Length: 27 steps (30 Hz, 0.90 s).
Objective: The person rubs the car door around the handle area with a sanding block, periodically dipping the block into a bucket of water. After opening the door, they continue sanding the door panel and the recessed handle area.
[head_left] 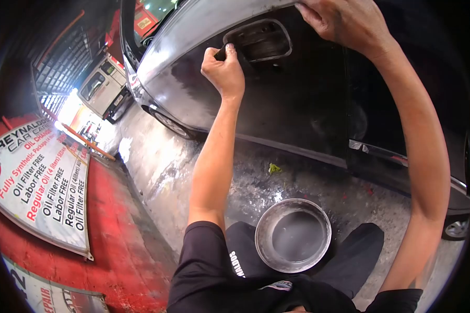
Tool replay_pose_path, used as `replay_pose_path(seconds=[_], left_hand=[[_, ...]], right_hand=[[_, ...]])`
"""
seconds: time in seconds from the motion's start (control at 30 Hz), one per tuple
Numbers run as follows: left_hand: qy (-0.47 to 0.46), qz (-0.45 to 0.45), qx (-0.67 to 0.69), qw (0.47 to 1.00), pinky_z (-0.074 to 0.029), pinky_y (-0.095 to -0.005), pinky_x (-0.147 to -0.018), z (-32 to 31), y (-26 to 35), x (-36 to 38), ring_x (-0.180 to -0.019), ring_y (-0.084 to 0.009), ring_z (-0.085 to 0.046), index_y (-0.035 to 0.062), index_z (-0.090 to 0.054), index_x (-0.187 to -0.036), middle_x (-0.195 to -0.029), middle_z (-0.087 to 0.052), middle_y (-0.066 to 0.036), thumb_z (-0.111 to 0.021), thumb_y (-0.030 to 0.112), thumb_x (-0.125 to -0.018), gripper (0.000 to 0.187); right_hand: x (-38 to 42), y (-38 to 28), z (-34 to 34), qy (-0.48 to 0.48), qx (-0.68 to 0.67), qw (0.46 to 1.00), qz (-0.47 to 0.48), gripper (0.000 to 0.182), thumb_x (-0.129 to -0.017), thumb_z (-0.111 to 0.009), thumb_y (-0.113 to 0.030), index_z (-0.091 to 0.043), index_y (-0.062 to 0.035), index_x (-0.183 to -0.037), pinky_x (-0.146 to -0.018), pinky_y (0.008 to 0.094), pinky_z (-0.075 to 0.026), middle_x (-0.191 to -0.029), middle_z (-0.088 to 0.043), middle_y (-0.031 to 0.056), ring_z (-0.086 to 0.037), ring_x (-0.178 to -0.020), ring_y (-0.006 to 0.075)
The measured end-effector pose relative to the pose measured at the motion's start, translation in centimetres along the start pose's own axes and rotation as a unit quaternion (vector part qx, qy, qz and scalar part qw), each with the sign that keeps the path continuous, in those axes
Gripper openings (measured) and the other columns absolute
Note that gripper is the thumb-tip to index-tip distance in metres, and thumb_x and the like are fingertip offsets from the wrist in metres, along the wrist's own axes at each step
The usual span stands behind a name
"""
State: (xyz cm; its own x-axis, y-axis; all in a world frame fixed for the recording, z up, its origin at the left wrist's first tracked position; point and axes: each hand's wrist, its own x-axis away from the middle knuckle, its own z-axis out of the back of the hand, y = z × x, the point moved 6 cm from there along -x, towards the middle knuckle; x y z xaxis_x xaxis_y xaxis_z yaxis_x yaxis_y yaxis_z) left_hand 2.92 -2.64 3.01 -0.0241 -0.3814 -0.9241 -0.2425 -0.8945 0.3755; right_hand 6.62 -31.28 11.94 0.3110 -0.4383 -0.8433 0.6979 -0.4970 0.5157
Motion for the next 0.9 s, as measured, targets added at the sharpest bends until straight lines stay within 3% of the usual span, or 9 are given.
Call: replay_pose_path(seconds=[0.13, 0.27, 0.37, 0.47, 0.57, 0.63, 0.7, 0.77, 0.9], left_hand=[[0.008, -0.165, -0.034, 0.986, -0.040, -0.0418, -0.058, -0.4, 1.8, -1.5, -0.055, -0.0263, -0.043, -0.0016, -0.054, -0.074, -0.059, -0.047, -0.016, -0.082, 0.007, -0.086, 0.032], [-0.047, -0.213, -0.077, 0.973, -0.041, -0.0417, -0.058, -0.3, 1.4, -1.0, -0.057, -0.0251, -0.044, -0.0019, -0.054, -0.074, -0.061, -0.047, -0.016, -0.082, 0.008, -0.087, 0.032], [-0.034, 0.013, 0.007, 0.999, -0.039, -0.0403, -0.057, 0.0, -1.6, 0.1, -0.058, -0.0183, -0.040, -0.0028, -0.053, -0.074, -0.060, -0.045, -0.015, -0.081, 0.010, -0.088, 0.034], [-0.019, 0.047, 0.010, 0.999, -0.040, -0.0405, -0.056, -0.3, 0.1, -0.3, -0.057, -0.0176, -0.044, -0.0022, -0.054, -0.072, -0.060, -0.047, -0.016, -0.082, 0.009, -0.088, 0.034], [0.004, 0.039, 0.006, 0.999, -0.033, -0.0361, -0.053, -0.5, 0.3, -1.3, -0.055, -0.0126, -0.038, -0.0012, -0.058, -0.077, -0.055, -0.044, -0.002, -0.083, 0.010, -0.088, 0.030], [-0.025, -0.213, -0.063, 0.975, -0.037, -0.0393, -0.055, -0.6, 2.0, -1.8, -0.054, -0.0181, -0.041, -0.0020, -0.058, -0.078, -0.057, -0.048, -0.011, -0.082, 0.011, -0.088, 0.030], [-0.053, -0.229, -0.076, 0.969, -0.040, -0.0420, -0.057, -0.5, 1.7, -1.5, -0.057, -0.0223, -0.043, -0.0023, -0.057, -0.077, -0.062, -0.049, -0.018, -0.083, 0.013, -0.088, 0.031], [-0.035, -0.070, -0.063, 0.995, -0.040, -0.0431, -0.055, 0.2, 1.0, -0.6, -0.052, -0.0338, -0.045, 0.0002, -0.053, -0.073, -0.060, -0.050, -0.019, -0.079, 0.007, -0.089, 0.031], [0.007, 0.065, 0.032, 0.997, -0.037, -0.0416, -0.055, -0.3, -0.4, 1.1, -0.052, -0.0205, -0.044, -0.0013, -0.055, -0.073, -0.056, -0.048, -0.013, -0.079, 0.008, -0.089, 0.030]], right_hand=[[-0.2, -0.2, 0.2, -0.017, 0.029, 0.999, 0.017, 0.028, -0.081, -0.072, -0.015, -0.075, -0.0013, -0.106, -0.115, 0.0458, -0.044, -0.127, -0.071, 0.0195, -0.063, -0.127, 0.0333], [-0.2, -0.2, 0.0, -0.030, 0.027, 0.999, 0.011, 0.027, -0.082, -0.071, -0.015, -0.075, -0.0010, -0.105, -0.115, 0.0462, -0.044, -0.129, -0.070, 0.0191, -0.062, -0.127, 0.0332], [0.3, -0.4, 0.2, 0.027, 0.052, 0.998, 0.029, 0.025, -0.081, -0.071, -0.014, -0.075, -0.0014, -0.103, -0.116, 0.0463, -0.043, -0.131, -0.069, 0.0189, -0.062, -0.127, 0.0334], [-0.4, -0.2, 0.6, -0.018, 0.016, 1.000, 0.005, 0.025, -0.081, -0.071, -0.015, -0.075, -0.0020, -0.102, -0.116, 0.0467, -0.043, -0.131, -0.069, 0.0187, -0.062, -0.127, 0.0336], [-0.5, -0.3, 0.4, -0.030, 0.033, 0.999, 0.012, 0.025, -0.081, -0.072, -0.015, -0.075, -0.0023, -0.102, -0.117, 0.0464, -0.042, -0.130, -0.069, 0.0181, -0.062, -0.127, 0.0337], [-0.4, -0.1, 0.5, -0.005, 0.039, 0.999, 0.018, 0.024, -0.081, -0.072, -0.015, -0.075, -0.0022, -0.102, -0.116, 0.0462, -0.043, -0.130, -0.069, 0.0183, -0.062, -0.126, 0.0336], [-0.3, -0.3, 0.2, -0.026, 0.020, 0.999, 0.005, 0.024, -0.081, -0.072, -0.014, -0.075, -0.0020, -0.102, -0.117, 0.0461, -0.042, -0.130, -0.069, 0.0184, -0.063, -0.126, 0.0338], [-0.1, -0.6, 0.0, -0.008, 0.032, 0.999, 0.014, 0.025, -0.081, -0.072, -0.013, -0.075, -0.0018, -0.102, -0.118, 0.0460, -0.042, -0.131, -0.069, 0.0186, -0.063, -0.126, 0.0340], [-0.2, -0.1, 0.2, -0.027, 0.024, 0.999, -0.003, 0.025, -0.082, -0.071, -0.014, -0.076, -0.0018, -0.103, -0.118, 0.0468, -0.041, -0.132, -0.069, 0.0183, -0.062, -0.128, 0.0335]])
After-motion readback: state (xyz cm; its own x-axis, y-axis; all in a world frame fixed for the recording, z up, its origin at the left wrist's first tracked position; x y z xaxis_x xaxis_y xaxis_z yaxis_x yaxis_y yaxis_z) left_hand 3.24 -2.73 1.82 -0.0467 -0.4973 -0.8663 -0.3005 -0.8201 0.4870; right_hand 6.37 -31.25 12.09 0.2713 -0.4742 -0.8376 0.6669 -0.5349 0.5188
